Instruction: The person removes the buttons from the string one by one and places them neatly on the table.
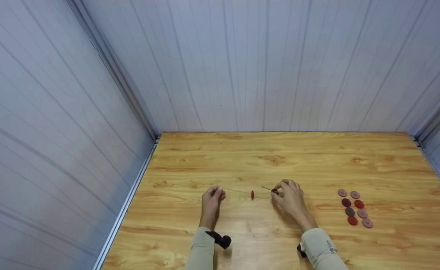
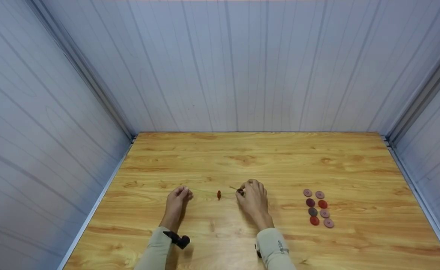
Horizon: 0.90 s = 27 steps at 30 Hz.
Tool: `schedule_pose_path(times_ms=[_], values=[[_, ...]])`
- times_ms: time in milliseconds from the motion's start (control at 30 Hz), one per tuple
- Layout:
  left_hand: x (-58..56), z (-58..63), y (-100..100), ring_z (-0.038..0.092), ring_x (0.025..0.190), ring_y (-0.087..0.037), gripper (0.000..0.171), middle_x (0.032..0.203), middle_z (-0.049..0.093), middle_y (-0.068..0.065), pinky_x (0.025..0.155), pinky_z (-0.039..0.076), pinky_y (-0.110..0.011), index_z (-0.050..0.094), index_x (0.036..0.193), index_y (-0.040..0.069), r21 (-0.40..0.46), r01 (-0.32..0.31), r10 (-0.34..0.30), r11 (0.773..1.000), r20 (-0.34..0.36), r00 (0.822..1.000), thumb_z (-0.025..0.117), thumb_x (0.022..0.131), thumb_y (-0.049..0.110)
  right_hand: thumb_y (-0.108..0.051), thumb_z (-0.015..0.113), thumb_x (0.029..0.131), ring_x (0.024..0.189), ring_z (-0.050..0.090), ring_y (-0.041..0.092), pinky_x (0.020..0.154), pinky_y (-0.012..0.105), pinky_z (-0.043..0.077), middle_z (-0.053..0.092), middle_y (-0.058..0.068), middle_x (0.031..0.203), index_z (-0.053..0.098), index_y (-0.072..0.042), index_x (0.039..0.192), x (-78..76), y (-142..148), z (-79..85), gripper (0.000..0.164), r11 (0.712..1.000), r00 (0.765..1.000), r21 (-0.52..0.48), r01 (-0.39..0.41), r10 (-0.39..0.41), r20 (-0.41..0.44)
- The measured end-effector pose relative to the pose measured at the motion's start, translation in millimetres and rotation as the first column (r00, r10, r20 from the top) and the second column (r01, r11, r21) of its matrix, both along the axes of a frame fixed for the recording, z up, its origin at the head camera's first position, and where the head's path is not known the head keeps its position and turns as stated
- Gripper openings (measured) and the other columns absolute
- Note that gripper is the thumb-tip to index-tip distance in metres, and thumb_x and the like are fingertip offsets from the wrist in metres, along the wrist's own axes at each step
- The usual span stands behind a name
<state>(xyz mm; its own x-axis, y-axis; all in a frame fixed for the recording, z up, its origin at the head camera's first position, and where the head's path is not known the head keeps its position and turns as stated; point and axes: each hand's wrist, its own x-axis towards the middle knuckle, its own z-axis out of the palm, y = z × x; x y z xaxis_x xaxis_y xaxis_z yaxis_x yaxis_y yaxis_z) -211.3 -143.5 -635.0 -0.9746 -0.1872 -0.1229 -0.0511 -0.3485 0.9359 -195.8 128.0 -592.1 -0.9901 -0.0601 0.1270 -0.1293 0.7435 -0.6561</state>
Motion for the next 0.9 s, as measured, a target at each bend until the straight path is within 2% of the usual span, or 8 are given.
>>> schedule_pose_path(times_ms=[367, 533, 700, 900], values=[[0.8, 0.8, 0, 0.055, 0.075, -0.018, 0.010, 0.083, 0.055, -0.008, 0.073, 0.050, -0.031, 0.053, 0.091, -0.009, 0.010, 0.002, -0.001, 1.000, -0.025, 1.000, 0.051, 0.097, -0.001, -0.023, 0.067, 0.090, 0.126, 0.037, 0.041, 0.106, 0.059, 0.024, 0.048, 0.020, 0.132, 0.064, -0.008, 0.104, 2.9, 21, -0.4, 0.020, 0.999, 1.000, -0.043, 0.011, -0.011, 0.007], [1.8, 0.8, -1, 0.057, 0.079, -0.020, 0.013, 0.086, 0.058, -0.010, 0.077, 0.051, -0.032, 0.054, 0.097, -0.012, -0.013, 0.006, -0.006, 1.000, -0.008, 1.000, 0.051, 0.097, 0.001, -0.024, 0.067, 0.090, 0.126, 0.037, 0.041, 0.106, 0.058, 0.025, 0.048, 0.020, 0.132, 0.064, -0.008, 0.105, 3.3, 28, -1.2, 0.022, 0.999, 1.000, -0.036, 0.019, -0.018, 0.020], [4.4, 1.7, -2, 0.059, 0.083, -0.022, 0.024, 0.091, 0.060, -0.012, 0.080, 0.052, -0.034, 0.053, 0.108, -0.017, -0.068, 0.018, -0.017, 0.998, 0.004, 1.000, 0.053, 0.097, 0.005, -0.023, 0.067, 0.090, 0.126, 0.035, 0.043, 0.106, 0.060, 0.022, 0.047, 0.021, 0.133, 0.063, -0.006, 0.107, 5.3, 36, -1.5, 0.025, 0.998, 1.000, -0.053, 0.021, -0.019, 0.024], [4.7, 1.4, -2, 0.058, 0.083, -0.023, 0.024, 0.090, 0.059, -0.010, 0.080, 0.052, -0.034, 0.052, 0.109, -0.017, -0.048, 0.027, -0.026, 0.999, 0.009, 1.000, 0.052, 0.097, 0.004, -0.024, 0.067, 0.090, 0.123, 0.037, 0.042, 0.104, 0.060, 0.024, 0.047, 0.021, 0.132, 0.064, -0.006, 0.106, 6.3, 45, -1.6, 0.024, 0.998, 1.000, -0.051, 0.025, -0.024, 0.016]])
